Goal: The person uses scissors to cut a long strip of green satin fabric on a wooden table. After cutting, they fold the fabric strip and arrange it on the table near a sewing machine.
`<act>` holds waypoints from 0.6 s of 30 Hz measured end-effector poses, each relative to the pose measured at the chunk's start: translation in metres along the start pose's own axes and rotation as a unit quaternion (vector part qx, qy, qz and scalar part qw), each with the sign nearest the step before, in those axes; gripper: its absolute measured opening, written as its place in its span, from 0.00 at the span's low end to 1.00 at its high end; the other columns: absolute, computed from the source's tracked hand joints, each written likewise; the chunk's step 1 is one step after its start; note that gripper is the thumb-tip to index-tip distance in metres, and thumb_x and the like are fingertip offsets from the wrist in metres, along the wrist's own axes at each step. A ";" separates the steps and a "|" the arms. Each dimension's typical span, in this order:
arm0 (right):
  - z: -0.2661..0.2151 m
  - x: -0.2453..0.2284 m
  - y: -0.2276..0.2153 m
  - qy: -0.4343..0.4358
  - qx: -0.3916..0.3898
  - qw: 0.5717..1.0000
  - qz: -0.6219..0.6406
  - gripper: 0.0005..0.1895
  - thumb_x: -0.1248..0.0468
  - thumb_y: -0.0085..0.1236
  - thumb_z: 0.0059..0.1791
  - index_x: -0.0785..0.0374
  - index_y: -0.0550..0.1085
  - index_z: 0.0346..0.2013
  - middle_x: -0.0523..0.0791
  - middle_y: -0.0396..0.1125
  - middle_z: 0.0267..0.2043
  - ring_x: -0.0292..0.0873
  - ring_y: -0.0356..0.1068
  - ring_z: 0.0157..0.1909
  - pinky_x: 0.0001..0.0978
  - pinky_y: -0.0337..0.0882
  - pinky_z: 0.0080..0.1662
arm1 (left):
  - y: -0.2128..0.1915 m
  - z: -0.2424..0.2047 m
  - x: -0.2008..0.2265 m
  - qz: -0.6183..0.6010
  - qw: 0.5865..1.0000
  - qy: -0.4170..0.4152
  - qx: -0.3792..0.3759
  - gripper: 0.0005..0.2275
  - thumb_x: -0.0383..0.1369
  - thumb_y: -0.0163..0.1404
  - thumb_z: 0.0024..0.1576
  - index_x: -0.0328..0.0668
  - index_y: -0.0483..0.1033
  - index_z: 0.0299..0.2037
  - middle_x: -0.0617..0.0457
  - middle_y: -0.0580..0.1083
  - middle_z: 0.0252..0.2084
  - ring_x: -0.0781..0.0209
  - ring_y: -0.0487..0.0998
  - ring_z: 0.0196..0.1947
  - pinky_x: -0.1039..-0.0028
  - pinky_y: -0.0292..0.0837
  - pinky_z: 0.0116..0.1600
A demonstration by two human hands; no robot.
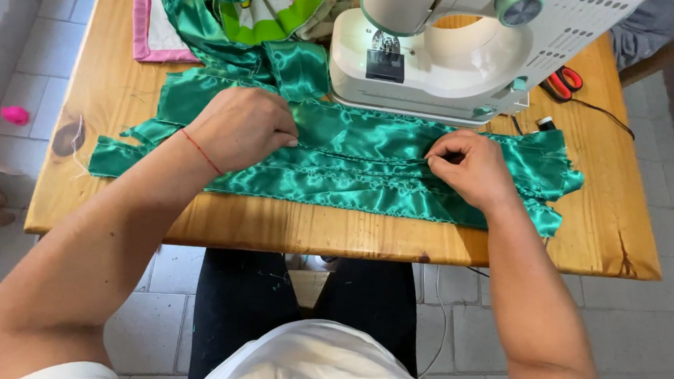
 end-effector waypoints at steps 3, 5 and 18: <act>0.008 0.000 0.002 0.032 -0.008 0.999 -0.002 0.02 0.61 0.74 0.52 0.49 0.91 0.36 0.43 0.83 0.42 0.51 0.85 0.48 0.52 0.83 0.47 | 0.012 0.003 -0.012 0.044 0.999 -0.018 -0.001 0.08 0.48 0.62 0.67 0.64 0.87 0.39 0.62 0.83 0.39 0.50 0.88 0.46 0.55 0.87 0.48; 0.016 0.008 0.006 0.046 -0.015 0.999 -0.011 0.02 0.59 0.75 0.51 0.50 0.91 0.35 0.43 0.81 0.38 0.49 0.82 0.43 0.50 0.81 0.45 | 0.015 0.002 -0.006 0.081 0.997 -0.002 0.005 0.08 0.47 0.62 0.67 0.63 0.86 0.37 0.63 0.82 0.37 0.51 0.88 0.42 0.56 0.86 0.46; 0.029 0.037 0.005 0.064 -0.017 0.998 0.009 0.10 0.60 0.61 0.64 0.57 0.88 0.51 0.48 0.79 0.35 0.50 0.76 0.41 0.49 0.74 0.46 | 0.004 0.006 -0.007 0.068 0.997 -0.030 -0.003 0.10 0.45 0.58 0.73 0.54 0.79 0.41 0.54 0.80 0.35 0.39 0.87 0.39 0.49 0.83 0.40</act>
Point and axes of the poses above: each hand's wrist, its own z-axis towards the middle knuckle, its own y-axis out of the palm, x = y × z, the point moved 7 cm from there along z, towards the middle knuckle
